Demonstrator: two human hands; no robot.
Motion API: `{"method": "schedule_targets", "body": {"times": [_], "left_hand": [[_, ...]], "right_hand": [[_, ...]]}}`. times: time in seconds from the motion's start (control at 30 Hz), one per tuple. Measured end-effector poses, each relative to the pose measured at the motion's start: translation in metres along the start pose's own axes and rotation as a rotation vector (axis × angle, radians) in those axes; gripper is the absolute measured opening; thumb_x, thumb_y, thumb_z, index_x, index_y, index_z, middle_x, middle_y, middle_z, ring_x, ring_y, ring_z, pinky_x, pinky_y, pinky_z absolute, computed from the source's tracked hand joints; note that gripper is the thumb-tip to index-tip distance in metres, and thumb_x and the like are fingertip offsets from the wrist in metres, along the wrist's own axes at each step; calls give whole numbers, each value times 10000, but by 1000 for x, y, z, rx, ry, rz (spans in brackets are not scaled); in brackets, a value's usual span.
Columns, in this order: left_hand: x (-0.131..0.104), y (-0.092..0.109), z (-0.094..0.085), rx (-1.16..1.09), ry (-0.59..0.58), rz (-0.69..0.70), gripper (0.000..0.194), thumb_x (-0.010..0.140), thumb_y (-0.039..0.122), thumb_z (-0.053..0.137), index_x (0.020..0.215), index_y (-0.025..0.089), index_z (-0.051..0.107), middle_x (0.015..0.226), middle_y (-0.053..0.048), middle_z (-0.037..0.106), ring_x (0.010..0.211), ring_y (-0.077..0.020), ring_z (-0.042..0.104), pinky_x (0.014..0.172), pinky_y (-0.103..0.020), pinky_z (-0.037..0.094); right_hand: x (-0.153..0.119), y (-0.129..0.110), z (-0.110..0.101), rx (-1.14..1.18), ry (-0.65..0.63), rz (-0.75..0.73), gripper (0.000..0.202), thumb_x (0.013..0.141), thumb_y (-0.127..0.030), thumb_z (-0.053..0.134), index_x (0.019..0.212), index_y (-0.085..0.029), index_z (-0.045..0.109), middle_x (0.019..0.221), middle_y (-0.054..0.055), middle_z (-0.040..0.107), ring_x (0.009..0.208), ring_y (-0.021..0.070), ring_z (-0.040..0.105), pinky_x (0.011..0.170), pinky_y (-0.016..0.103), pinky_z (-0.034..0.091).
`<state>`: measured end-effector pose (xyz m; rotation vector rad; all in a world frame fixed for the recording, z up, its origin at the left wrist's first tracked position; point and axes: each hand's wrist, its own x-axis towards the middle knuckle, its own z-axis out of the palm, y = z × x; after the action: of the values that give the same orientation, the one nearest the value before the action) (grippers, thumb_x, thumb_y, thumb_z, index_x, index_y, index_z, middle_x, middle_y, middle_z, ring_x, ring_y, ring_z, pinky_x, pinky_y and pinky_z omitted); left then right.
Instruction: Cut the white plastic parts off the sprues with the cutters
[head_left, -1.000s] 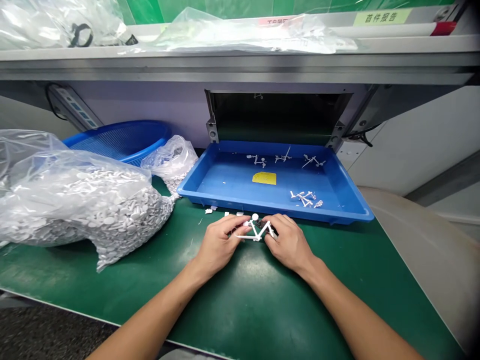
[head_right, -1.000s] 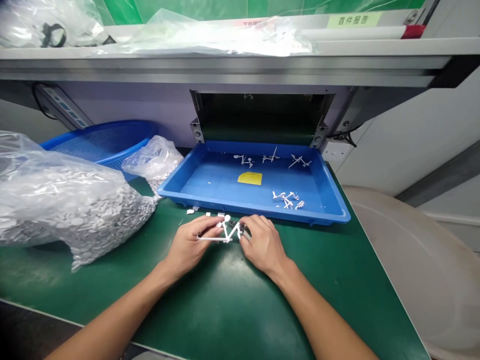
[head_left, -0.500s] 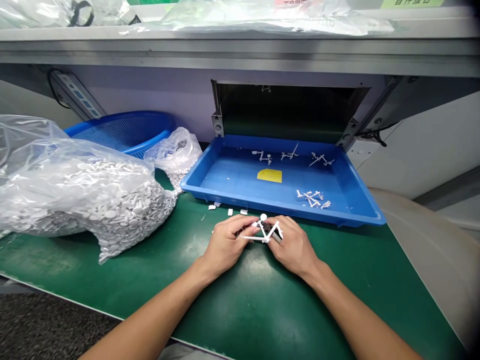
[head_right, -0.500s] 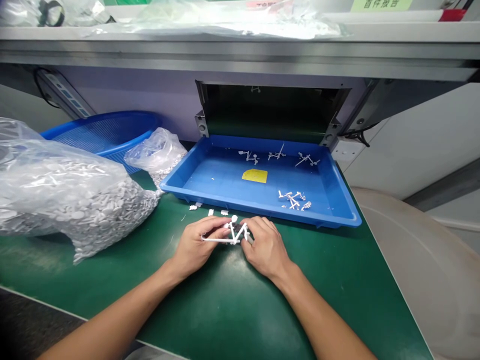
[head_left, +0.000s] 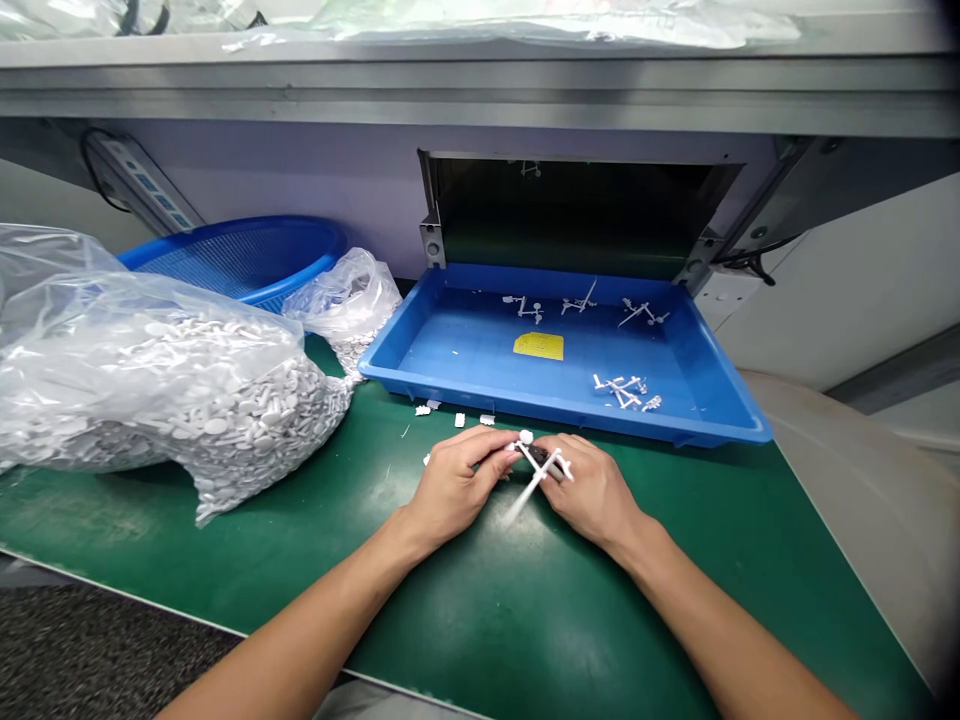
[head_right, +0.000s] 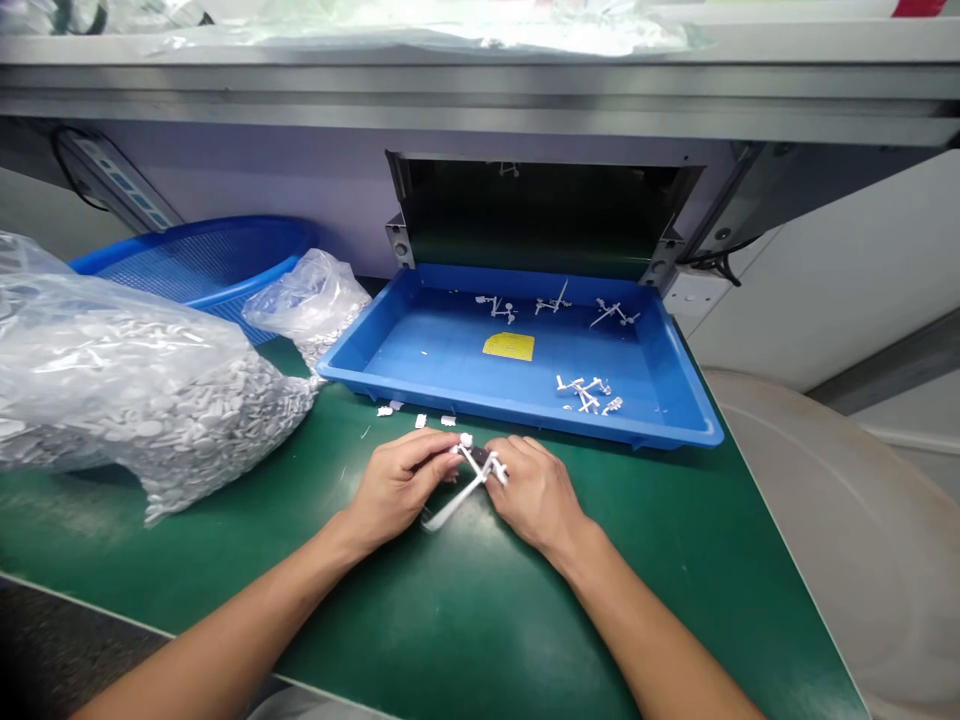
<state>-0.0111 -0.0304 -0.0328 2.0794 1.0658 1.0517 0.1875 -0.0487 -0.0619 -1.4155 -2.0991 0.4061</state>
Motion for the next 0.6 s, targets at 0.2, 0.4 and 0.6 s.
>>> {"method": "schedule_targets", "body": {"times": [0.2,0.4,0.6], "left_hand": [[5,-9,3,98,-59,-50,236,939,293,550,1079,187,708,1004,-61,719,886,-177,668,805,-294,532],[-2,15,-45,240,105,55,238,935,222,538,1102,190,706,1026,-70,696,930,-170,648,849,-287,522],[-11,54,-164,616,824,61,299,874,233,638,1167,179,665,988,-65,686,846,-179,651,826,-342,547]], "right_hand": [[6,12,-7,-126,-72,138,112,854,-209,550,865,-233,658,823,9,672,741,171,608,650,263,399],[7,7,-36,153,-181,135,132,881,-272,548,932,-267,669,871,-9,686,780,179,636,692,271,470],[-10,-25,-23,397,-504,-114,102,870,-366,619,969,-365,641,1148,12,623,930,190,637,794,278,542]]}}
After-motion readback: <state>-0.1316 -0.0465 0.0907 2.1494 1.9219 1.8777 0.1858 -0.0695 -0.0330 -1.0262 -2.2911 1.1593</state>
